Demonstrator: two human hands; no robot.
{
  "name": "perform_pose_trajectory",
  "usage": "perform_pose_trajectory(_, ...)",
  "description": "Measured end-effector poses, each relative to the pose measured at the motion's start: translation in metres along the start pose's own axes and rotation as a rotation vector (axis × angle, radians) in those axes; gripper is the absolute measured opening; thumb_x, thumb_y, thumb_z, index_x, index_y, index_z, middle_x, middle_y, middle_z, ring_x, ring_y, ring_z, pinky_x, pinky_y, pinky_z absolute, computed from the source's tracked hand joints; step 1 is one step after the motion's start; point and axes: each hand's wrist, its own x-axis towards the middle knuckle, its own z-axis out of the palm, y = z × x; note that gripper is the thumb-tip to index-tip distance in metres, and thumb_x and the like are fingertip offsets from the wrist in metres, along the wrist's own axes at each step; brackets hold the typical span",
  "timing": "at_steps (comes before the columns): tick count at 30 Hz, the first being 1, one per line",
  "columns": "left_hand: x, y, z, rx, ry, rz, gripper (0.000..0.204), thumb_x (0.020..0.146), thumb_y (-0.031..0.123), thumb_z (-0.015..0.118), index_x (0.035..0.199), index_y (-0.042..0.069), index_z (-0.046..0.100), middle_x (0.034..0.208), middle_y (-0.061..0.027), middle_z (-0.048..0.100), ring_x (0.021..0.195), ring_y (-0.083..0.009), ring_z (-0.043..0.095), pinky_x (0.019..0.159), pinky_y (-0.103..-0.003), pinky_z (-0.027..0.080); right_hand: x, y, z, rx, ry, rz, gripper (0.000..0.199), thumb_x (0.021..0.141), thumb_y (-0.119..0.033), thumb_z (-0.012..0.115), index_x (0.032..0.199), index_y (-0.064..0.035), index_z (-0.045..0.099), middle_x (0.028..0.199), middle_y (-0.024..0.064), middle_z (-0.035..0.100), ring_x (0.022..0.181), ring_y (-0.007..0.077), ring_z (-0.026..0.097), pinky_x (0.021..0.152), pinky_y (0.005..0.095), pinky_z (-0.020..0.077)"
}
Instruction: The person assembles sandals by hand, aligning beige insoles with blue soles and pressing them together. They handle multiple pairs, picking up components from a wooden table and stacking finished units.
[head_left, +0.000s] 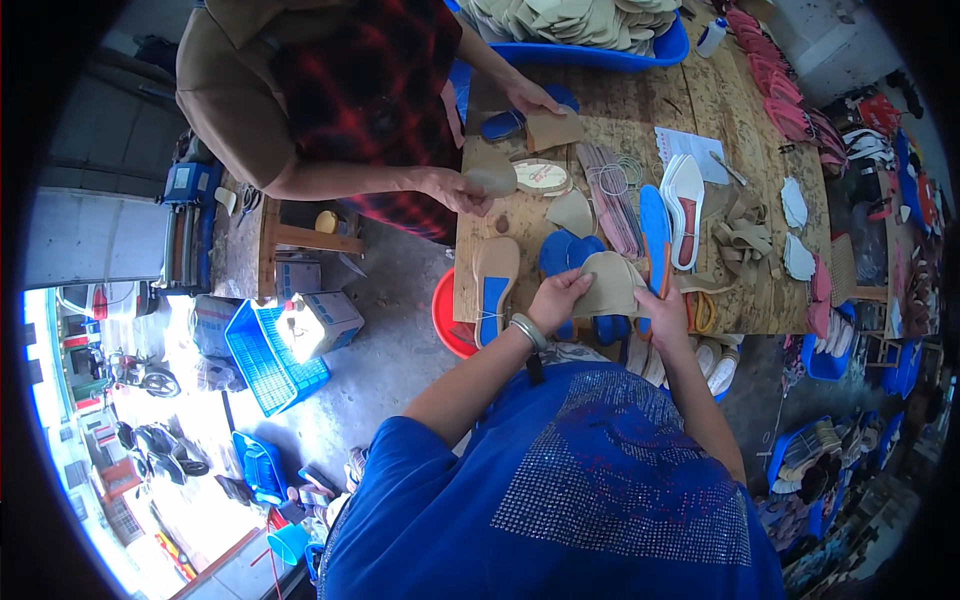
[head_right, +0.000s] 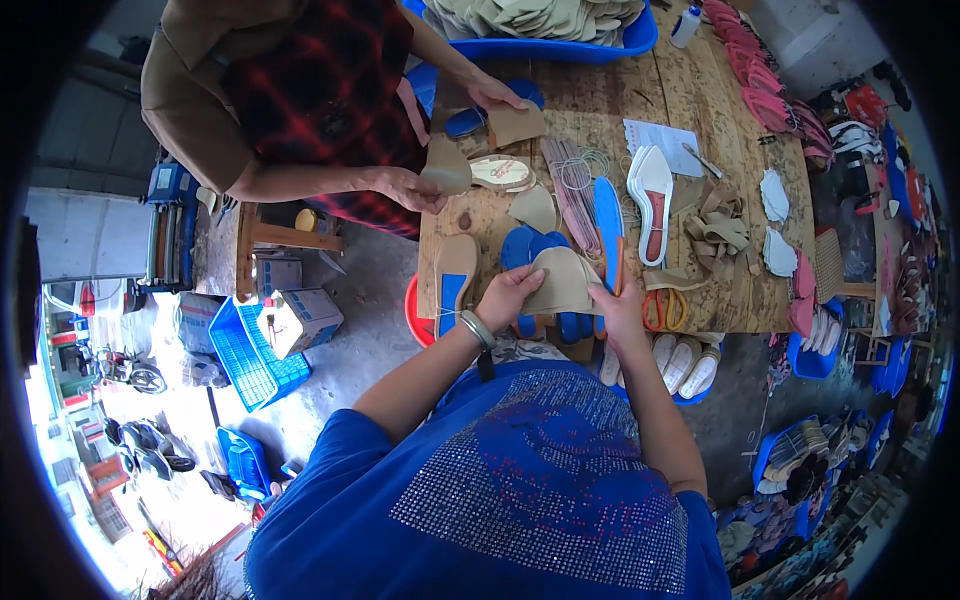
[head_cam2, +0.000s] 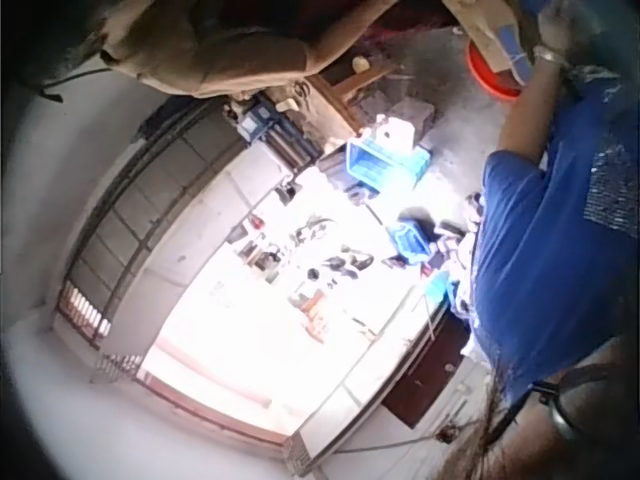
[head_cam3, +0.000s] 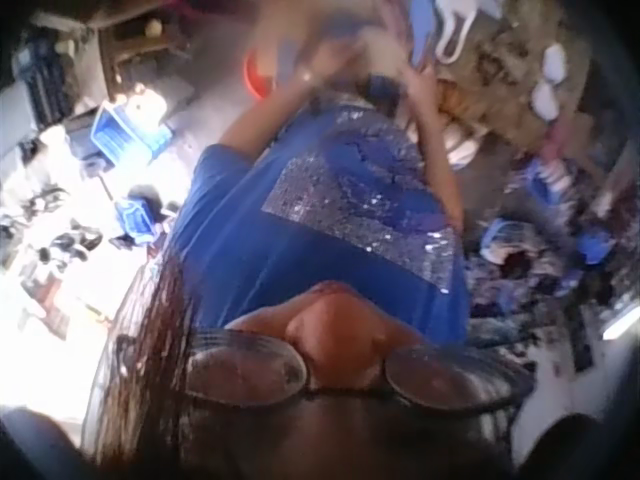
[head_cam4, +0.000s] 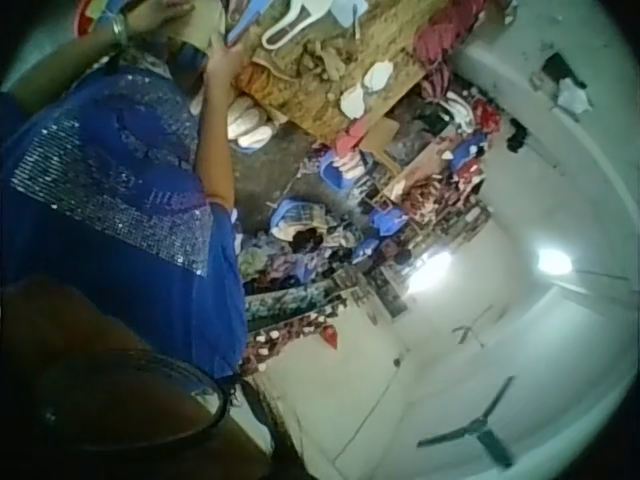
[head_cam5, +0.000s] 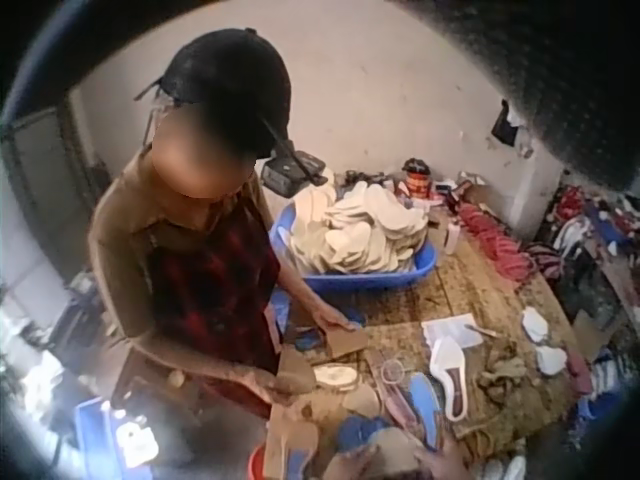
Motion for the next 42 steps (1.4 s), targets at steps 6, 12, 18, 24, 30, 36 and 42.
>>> perform_pose_trajectory(6, -0.002, -0.006, -0.03, -0.43, 0.025, -0.106, 0.035, 0.098, 0.023, 0.051, 0.126, 0.001, 0.053, 0.104, -0.0034, 0.066, 0.088, -0.0102, 0.063, 0.081, -0.026, 0.05, 0.026, 0.0, -0.005, -0.012, 0.08, -0.035, 0.043, 0.079, 0.0, 0.062, 0.121, -0.0025, 0.052, 0.1, 0.0022, 0.058, 0.089, 0.0122, 0.055, 0.082, 0.0264, 0.044)
perform_pose_trajectory(12, -0.035, 0.001, -0.047, -0.617, -0.023, -0.192, 0.04, 0.098, 0.019, 0.043, 0.133, 0.001, 0.043, 0.123, -0.0123, 0.058, 0.107, -0.022, 0.061, 0.091, -0.035, 0.049, 0.066, -0.01, -0.005, 0.01, 0.126, -0.058, 0.051, 0.08, 0.001, 0.061, 0.129, -0.0038, 0.049, 0.099, 0.0016, 0.057, 0.088, 0.0123, 0.055, 0.081, 0.0257, 0.0441)
perform_pose_trajectory(18, -0.055, 0.004, -0.046, -0.862, -0.099, -0.193, 0.048, 0.096, 0.021, 0.042, 0.139, 0.001, 0.036, 0.133, -0.0151, 0.05, 0.121, -0.03, 0.052, 0.1, -0.045, 0.043, 0.119, -0.004, 0.003, -0.069, 0.112, -0.123, 0.058, 0.079, 0.001, 0.059, 0.135, -0.0071, 0.045, 0.101, 0.0023, 0.056, 0.087, 0.0126, 0.054, 0.08, 0.0264, 0.044)
perform_pose_trajectory(24, -0.052, 0.015, -0.046, -0.755, -0.082, -0.121, 0.051, 0.097, 0.027, 0.046, 0.142, 0.008, 0.032, 0.138, -0.0145, 0.045, 0.127, -0.0329, 0.046, 0.102, -0.049, 0.042, 0.161, 0.031, -0.021, -0.433, 0.17, -0.187, 0.06, 0.081, -0.004, 0.06, 0.138, -0.0067, 0.042, 0.108, 0.0086, 0.059, 0.094, 0.0183, 0.059, 0.084, 0.0298, 0.0456)
perform_pose_trajectory(30, -0.039, 0.006, -0.054, -0.77, -0.037, -0.191, 0.048, 0.098, 0.027, 0.045, 0.14, 0.006, 0.035, 0.137, -0.0151, 0.046, 0.122, -0.0329, 0.05, 0.101, -0.047, 0.043, 0.151, 0.023, -0.027, -0.672, 0.214, -0.207, 0.063, 0.081, -0.016, 0.07, 0.137, -0.0048, 0.042, 0.116, 0.0124, 0.059, 0.101, 0.0221, 0.06, 0.088, 0.0315, 0.0458)
perform_pose_trajectory(36, -0.03, 0.018, -0.042, -0.891, -0.191, -0.166, 0.05, 0.099, 0.031, 0.04, 0.141, 0.004, 0.034, 0.141, -0.0186, 0.042, 0.129, -0.0381, 0.042, 0.107, -0.055, 0.035, 0.101, 0.008, -0.03, -0.529, 0.135, -0.432, 0.067, 0.078, -0.019, 0.074, 0.135, -0.0005, 0.043, 0.124, 0.0171, 0.056, 0.113, 0.0253, 0.056, 0.096, 0.034, 0.0424)
perform_pose_trajectory(42, -0.028, 0.059, -0.014, -0.886, -0.315, -0.106, 0.073, 0.095, 0.058, 0.032, 0.142, 0.001, 0.031, 0.143, -0.0209, 0.039, 0.132, -0.0412, 0.037, 0.108, -0.056, 0.033, -0.006, -0.064, -0.004, -0.554, -0.022, -0.458, 0.07, 0.077, -0.015, 0.073, 0.138, -0.0012, 0.04, 0.131, 0.0164, 0.05, 0.122, 0.026, 0.048, 0.102, 0.0357, 0.0366)
